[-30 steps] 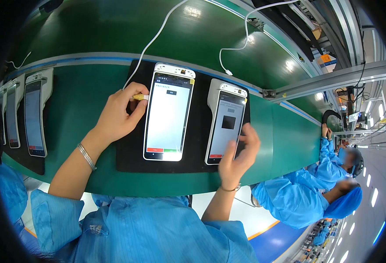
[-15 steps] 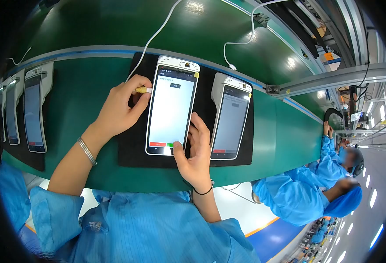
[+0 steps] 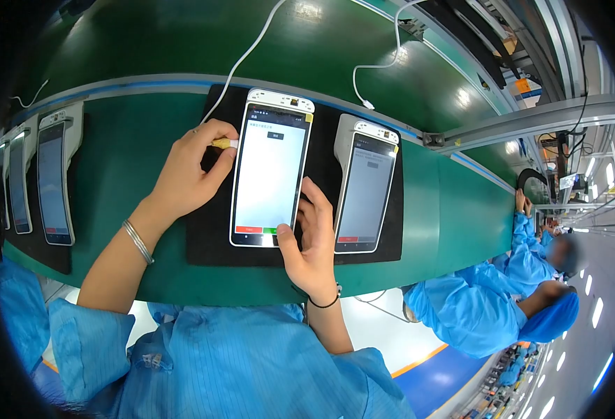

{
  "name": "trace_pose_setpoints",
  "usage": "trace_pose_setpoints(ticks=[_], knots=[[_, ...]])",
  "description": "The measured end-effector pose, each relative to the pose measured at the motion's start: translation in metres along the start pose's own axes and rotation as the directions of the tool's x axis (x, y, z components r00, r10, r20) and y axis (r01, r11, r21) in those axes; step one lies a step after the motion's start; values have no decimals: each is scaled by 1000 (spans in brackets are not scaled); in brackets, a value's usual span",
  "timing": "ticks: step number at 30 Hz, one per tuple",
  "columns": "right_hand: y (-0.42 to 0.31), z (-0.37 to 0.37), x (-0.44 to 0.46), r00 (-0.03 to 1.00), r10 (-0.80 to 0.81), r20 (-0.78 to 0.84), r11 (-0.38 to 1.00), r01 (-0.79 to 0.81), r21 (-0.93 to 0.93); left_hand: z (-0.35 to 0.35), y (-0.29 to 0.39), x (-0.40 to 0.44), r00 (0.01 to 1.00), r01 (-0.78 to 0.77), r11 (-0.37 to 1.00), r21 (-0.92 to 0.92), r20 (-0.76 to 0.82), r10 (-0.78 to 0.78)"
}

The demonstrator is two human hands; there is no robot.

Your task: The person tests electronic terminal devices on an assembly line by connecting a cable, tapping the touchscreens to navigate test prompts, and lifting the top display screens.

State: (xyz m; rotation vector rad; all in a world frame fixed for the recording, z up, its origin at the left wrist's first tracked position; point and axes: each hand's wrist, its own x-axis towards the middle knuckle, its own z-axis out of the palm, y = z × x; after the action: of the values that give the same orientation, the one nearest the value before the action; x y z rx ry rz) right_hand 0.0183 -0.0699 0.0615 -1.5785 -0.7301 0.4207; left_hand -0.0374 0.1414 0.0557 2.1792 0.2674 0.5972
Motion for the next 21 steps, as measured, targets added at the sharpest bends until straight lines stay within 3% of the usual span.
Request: trace_pose_setpoints(ticks=[6, 12, 16, 21], knots=[[-2, 0, 1, 999, 16, 30, 999, -15, -39, -10, 7, 1, 991, -113, 912, 395, -19, 131], [-22, -3, 24, 991, 75, 109, 985, -57, -161, -10, 11, -2, 999, -24, 824, 565, -15, 39], [-23, -2, 44, 979, -104, 175, 865, 176, -469, -14, 13, -2, 999, -37, 833, 552, 33, 23], [-22, 1, 46, 985, -87, 152, 876, 148, -459, -15, 10, -3, 994, -110, 859, 499, 56, 95]])
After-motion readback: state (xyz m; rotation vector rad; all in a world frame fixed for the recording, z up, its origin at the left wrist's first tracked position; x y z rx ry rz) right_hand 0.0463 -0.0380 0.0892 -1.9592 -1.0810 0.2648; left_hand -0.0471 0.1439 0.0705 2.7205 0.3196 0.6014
